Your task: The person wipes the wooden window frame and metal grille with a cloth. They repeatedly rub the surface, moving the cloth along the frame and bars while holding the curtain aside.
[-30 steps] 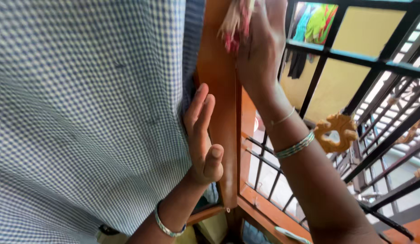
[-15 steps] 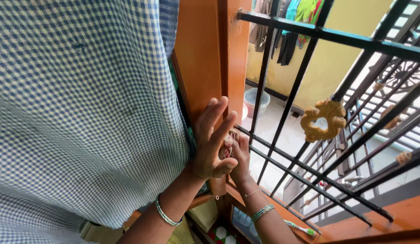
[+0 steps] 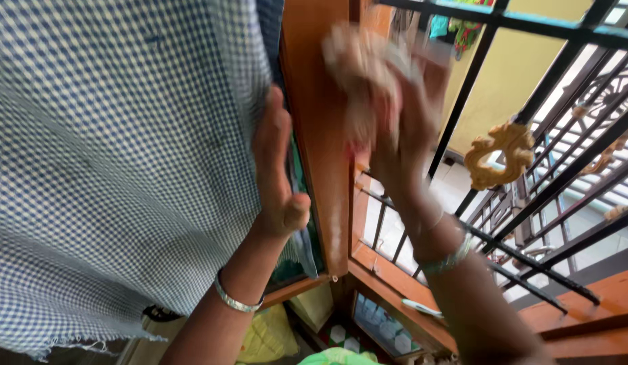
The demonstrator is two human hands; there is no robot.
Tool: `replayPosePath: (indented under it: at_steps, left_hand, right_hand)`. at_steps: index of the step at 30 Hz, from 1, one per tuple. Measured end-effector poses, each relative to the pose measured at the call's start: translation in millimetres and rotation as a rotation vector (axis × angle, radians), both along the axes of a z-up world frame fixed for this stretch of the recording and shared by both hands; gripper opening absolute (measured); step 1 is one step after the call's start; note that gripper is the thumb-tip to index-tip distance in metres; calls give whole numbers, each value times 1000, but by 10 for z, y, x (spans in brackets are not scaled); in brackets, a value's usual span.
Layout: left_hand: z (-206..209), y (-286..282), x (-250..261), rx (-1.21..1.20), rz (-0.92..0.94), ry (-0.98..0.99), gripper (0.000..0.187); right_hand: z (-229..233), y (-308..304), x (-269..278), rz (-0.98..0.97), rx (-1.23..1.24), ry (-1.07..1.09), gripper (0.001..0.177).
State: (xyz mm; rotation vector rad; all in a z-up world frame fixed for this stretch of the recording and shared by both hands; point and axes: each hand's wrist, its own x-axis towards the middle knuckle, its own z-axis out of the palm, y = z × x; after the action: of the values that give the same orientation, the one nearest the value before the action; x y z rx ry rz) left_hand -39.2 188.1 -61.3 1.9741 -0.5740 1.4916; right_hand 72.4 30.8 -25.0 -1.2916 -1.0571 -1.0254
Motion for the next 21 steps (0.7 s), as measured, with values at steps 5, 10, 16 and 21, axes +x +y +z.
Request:
replayPosePath:
  at_steps: [5,10,16,21]
  left_hand:
    - [-177,11,150,-225,-240,42,99]
    - [-383,98,74,-218,-287,116,106]
    - [-500,64,-116,-265,-253,168,104]
    - [-635,17,-216,-289,-245,197,103]
  right_hand:
    - [590,382,32,-322,-78,-248,18]
    - [-117,352,-178,-289,-157,-271,29]
    - [-1355,343,-484,-264,-191,1,35]
    - [-2219,263,-707,-251,-298,189,40]
